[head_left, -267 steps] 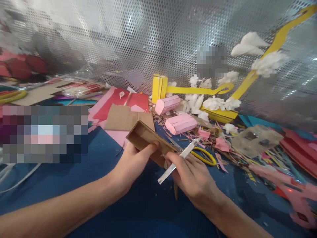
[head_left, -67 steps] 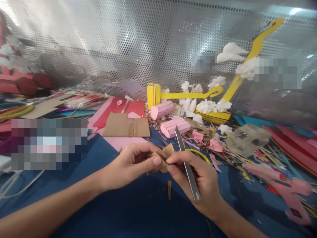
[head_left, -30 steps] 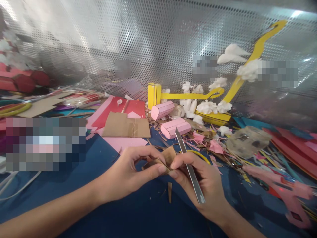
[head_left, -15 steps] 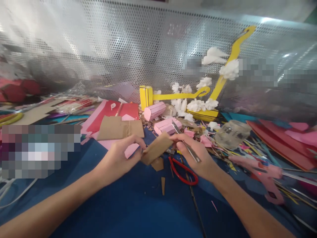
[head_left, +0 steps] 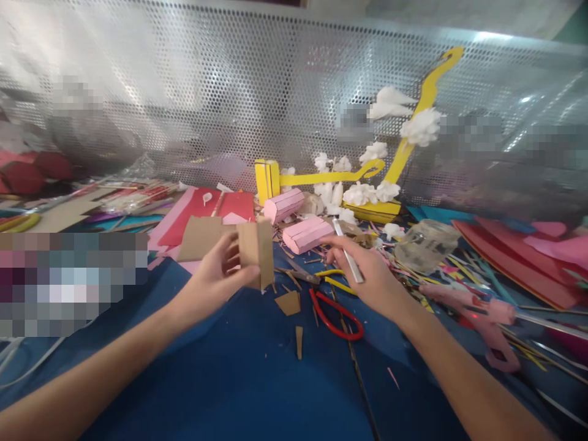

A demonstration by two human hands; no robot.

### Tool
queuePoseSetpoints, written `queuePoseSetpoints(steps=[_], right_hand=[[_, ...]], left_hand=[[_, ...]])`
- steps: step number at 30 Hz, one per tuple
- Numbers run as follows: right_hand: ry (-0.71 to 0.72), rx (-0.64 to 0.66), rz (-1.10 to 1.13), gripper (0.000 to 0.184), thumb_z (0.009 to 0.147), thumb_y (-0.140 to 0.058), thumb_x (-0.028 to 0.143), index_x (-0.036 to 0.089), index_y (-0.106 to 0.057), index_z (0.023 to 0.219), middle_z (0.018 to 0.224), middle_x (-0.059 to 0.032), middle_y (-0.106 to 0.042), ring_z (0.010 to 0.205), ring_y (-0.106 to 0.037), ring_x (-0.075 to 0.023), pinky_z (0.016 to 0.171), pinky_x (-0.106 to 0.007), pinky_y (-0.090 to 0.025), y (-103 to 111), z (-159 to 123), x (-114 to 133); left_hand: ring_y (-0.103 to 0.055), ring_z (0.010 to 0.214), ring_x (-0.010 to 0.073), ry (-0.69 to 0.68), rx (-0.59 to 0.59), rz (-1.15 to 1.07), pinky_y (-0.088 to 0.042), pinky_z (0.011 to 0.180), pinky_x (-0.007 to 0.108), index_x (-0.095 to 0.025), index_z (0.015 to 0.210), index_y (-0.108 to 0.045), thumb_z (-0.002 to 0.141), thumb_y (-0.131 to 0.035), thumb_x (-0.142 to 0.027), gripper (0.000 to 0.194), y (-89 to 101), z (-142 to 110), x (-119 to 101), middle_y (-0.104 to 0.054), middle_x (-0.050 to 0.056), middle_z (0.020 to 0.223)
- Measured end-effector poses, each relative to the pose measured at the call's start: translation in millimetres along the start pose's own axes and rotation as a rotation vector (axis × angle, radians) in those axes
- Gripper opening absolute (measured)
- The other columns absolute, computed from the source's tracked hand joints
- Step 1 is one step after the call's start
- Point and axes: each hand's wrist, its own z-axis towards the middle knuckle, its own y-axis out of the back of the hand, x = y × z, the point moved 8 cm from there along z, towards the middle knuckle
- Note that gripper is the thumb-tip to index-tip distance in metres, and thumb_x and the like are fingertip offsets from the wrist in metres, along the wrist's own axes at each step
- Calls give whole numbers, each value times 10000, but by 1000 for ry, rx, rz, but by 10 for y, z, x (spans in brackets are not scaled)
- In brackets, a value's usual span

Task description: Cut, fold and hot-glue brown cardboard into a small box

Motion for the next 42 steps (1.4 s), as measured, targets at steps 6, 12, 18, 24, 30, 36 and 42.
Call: queuePoseSetpoints(steps=[6, 12, 18, 24, 30, 36, 42], right_hand=[[-45, 71, -513, 565, 961, -424, 36, 189, -581, 1483, 1279, -196, -714, 1105, -711, -349, 998, -560, -526, -89, -62, -19], [206, 363, -204, 333, 965, -719, 307, 246, -704, 1292, 1312, -133, -642, 1235, -607, -330, 1053, -554, -522, -663, -212, 605], [84, 315, 55, 119, 951, -696, 148, 233, -691, 1034, 1096, -53, -723, 1033, -680, -225, 916, -386, -569, -607, -182, 565], [-31, -28, 417, 176, 1002, -591, 237, 230, -680, 1154, 1014, -46, -758, 782, -737, -169, 710, -301, -603, -245, -142, 510], [-79, -175, 671, 107, 915, -714, 253, 233, -627, 975, 768, 24, -733, 611, -682, -126, 550, -225, -534, -191, -202, 689], [-107, -62, 694, 86, 864, -727, 249, 206, -653, 870, 765, 0, -733, 648, -661, -129, 582, -233, -509, -402, -191, 758], [-167, 19, 874, 182, 842, -755, 276, 204, -605, 769, 624, 55, -605, 505, -484, -70, 475, -195, -381, -438, -144, 719]], left_hand=[[-708, 1084, 270, 226, -175, -444, -623, 873, 406, -191, 1293, -623, 909, -691, -305, 406, 158, 21, 68, -704, 148, 1309], [-679, 1020, 231, -53, -75, 2, -570, 853, 342, -226, 1207, -606, 853, -819, -357, 434, 96, 19, -3, -710, 70, 1147], [-633, 1125, 250, -285, 143, 482, -499, 986, 387, -244, 1252, -586, 907, -692, -189, 366, -85, -67, -110, -661, 78, 1228], [-620, 1149, 281, -354, 241, 712, -483, 1006, 443, -279, 1297, -568, 823, -669, -49, 536, -200, -132, -184, -688, 68, 1248], [-615, 1228, 258, -393, 363, 669, -502, 1027, 390, -289, 1394, -476, 885, -674, -86, 583, -367, -199, -126, -614, 95, 1365], [-660, 1204, 259, -418, 338, 633, -560, 991, 363, -286, 1400, -473, 921, -756, -308, 557, -415, -240, -132, -629, 109, 1359], [-597, 1378, 269, -621, 308, 660, -373, 1250, 492, -289, 1464, -445, 964, -701, -209, 568, -356, -317, -255, -661, 103, 1406]])
